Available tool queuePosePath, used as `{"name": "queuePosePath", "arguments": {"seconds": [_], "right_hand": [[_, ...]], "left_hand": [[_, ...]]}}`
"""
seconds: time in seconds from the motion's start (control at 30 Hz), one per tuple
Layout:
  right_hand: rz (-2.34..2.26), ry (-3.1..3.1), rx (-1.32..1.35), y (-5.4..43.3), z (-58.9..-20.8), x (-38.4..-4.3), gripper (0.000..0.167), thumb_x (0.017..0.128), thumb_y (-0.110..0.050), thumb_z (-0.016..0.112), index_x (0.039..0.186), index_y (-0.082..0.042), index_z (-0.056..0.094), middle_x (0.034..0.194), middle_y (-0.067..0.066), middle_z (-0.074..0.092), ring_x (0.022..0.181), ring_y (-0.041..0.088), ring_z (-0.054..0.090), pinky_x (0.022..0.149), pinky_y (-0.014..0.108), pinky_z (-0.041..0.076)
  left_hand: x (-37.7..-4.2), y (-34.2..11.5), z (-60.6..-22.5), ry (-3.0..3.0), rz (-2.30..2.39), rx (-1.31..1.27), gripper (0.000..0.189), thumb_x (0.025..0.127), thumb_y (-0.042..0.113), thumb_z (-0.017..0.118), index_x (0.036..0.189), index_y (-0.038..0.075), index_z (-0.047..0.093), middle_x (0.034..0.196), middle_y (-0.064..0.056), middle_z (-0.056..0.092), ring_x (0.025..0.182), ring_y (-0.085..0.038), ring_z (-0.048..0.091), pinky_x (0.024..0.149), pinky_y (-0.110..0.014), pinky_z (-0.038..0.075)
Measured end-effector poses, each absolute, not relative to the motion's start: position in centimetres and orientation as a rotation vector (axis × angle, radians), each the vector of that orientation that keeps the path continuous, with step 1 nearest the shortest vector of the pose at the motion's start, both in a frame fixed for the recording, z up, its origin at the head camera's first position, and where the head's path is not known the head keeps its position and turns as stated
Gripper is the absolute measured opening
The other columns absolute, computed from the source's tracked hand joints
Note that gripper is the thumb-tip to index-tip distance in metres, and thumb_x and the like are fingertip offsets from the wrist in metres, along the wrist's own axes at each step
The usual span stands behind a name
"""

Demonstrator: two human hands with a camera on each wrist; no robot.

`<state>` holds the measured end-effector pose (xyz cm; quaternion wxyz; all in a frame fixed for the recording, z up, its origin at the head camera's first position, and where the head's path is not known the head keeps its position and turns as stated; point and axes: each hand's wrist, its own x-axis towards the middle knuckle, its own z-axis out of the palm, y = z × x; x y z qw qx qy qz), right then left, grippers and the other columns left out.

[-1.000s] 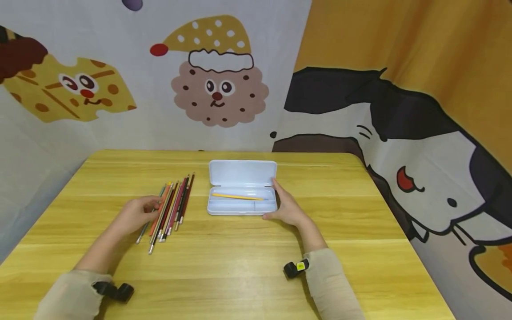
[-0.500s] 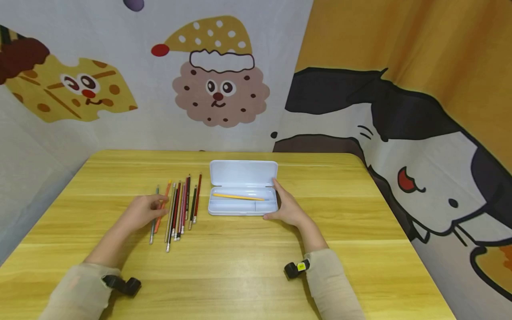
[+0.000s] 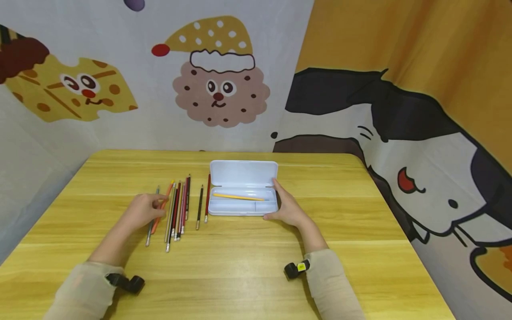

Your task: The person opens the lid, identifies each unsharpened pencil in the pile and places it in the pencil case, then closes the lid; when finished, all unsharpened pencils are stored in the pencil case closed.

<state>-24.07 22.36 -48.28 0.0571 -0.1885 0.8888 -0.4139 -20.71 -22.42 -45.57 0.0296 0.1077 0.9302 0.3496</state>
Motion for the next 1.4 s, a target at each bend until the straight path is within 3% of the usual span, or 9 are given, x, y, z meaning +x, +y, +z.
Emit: {"name": "queuePosePath", "arguments": {"seconds": [0.43, 0.9, 1.2, 1.4], "right_hand": [[-1.259, 2.695, -0.574, 22.4, -48.5, -24.2, 0.127, 0.064, -0.036, 0.089, 0.155, -0.021, 0.002, 0.154, 0.018, 0.021, 0.142, 0.034, 0.013, 0.112, 0.053, 0.009], [-1.241, 2.705, -0.562, 22.3, -48.5, -24.2, 0.127, 0.064, -0.036, 0.089, 0.155, -0.022, 0.001, 0.155, 0.016, 0.02, 0.142, 0.033, 0.012, 0.113, 0.052, 0.009], [-1.245, 2.704, -0.569, 22.4, -48.5, -24.2, 0.127, 0.064, -0.037, 0.089, 0.155, -0.021, 0.001, 0.155, 0.016, 0.019, 0.142, 0.033, 0.013, 0.113, 0.052, 0.01], [-1.253, 2.701, -0.571, 22.4, -48.6, -24.2, 0.127, 0.064, -0.037, 0.089, 0.155, -0.022, 0.002, 0.156, 0.015, 0.019, 0.142, 0.033, 0.013, 0.113, 0.053, 0.009]], "left_hand": [[-19.9, -23.5, -45.8, 2.791, 1.351, 0.334, 0.048, 0.075, -0.006, 0.068, 0.122, -0.011, 0.059, 0.068, -0.009, 0.06, 0.052, -0.02, 0.055, 0.042, -0.03, 0.05], [-18.8, -23.4, -43.8, 2.788, 1.465, 0.329, 0.05, 0.077, -0.006, 0.068, 0.126, -0.001, 0.06, 0.081, -0.01, 0.061, 0.072, -0.025, 0.058, 0.056, -0.028, 0.054], [-18.5, -21.6, -41.7, 2.76, 1.462, 0.481, 0.047, 0.078, -0.005, 0.066, 0.125, 0.003, 0.063, 0.084, -0.008, 0.063, 0.078, -0.023, 0.058, 0.055, -0.027, 0.05], [-18.7, -19.9, -40.5, 2.649, 1.485, 0.554, 0.044, 0.082, -0.004, 0.068, 0.125, 0.006, 0.064, 0.086, -0.011, 0.064, 0.075, -0.025, 0.056, 0.042, -0.025, 0.043]]}}
